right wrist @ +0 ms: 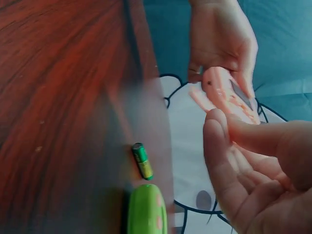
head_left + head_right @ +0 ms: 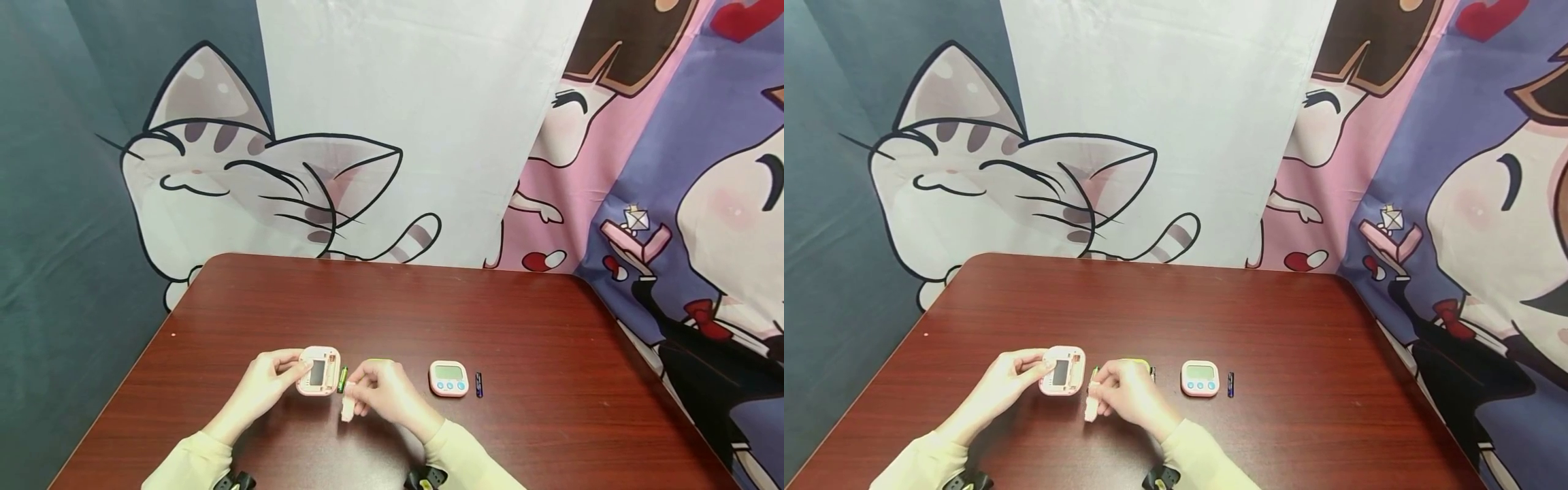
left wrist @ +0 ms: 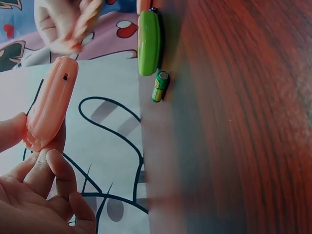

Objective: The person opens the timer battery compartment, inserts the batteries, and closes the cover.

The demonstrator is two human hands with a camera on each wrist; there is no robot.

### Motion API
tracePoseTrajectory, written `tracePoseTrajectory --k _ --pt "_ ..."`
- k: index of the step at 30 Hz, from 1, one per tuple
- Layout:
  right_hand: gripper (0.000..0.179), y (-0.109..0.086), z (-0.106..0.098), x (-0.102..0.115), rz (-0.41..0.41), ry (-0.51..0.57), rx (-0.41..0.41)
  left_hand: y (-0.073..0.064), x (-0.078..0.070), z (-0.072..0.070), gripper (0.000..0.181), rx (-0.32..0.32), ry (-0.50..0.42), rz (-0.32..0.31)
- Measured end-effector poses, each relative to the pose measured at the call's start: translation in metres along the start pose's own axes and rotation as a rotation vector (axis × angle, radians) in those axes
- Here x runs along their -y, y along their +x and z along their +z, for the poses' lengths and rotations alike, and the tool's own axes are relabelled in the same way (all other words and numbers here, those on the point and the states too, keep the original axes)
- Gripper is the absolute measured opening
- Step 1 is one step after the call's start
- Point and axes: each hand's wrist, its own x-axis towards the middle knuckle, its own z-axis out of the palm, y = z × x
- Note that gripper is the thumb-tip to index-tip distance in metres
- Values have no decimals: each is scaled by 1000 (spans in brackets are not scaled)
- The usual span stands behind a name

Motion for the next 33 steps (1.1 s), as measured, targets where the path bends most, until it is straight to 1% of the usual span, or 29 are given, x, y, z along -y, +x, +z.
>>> tracePoseTrajectory --k 4,9,13,18,20,21,25,27,29,33 --pt "9 -2 5 -5 53 -21 66 0 -2 -1 29 3 7 -2" --pt "12 -4 10 -9 132 -37 142 -1 -4 -2 31 21 2 -26" --pt "15 -6 14 -12 165 -50 173 -1 -5 -2 31 31 0 -37" --pt "17 -7 17 -14 182 -94 194 0 -6 -2 32 48 -3 -24" --pt "18 -7 18 -15 167 -167 194 0 -6 -3 32 53 -11 -17" --pt "19 -7 19 -15 145 -226 190 0 -6 -3 31 53 -13 -14" --pt "18 -7 21 -18 23 -498 161 0 -6 -3 31 52 -22 -11" --pt "17 -7 21 -18 -20 -592 146 0 -6 -3 31 49 -20 -10" --pt "15 -7 22 -18 -30 -631 138 -1 -6 -3 31 48 -19 -10" --pt "15 -8 23 -16 -31 -662 110 0 -7 -3 31 44 -20 -14"
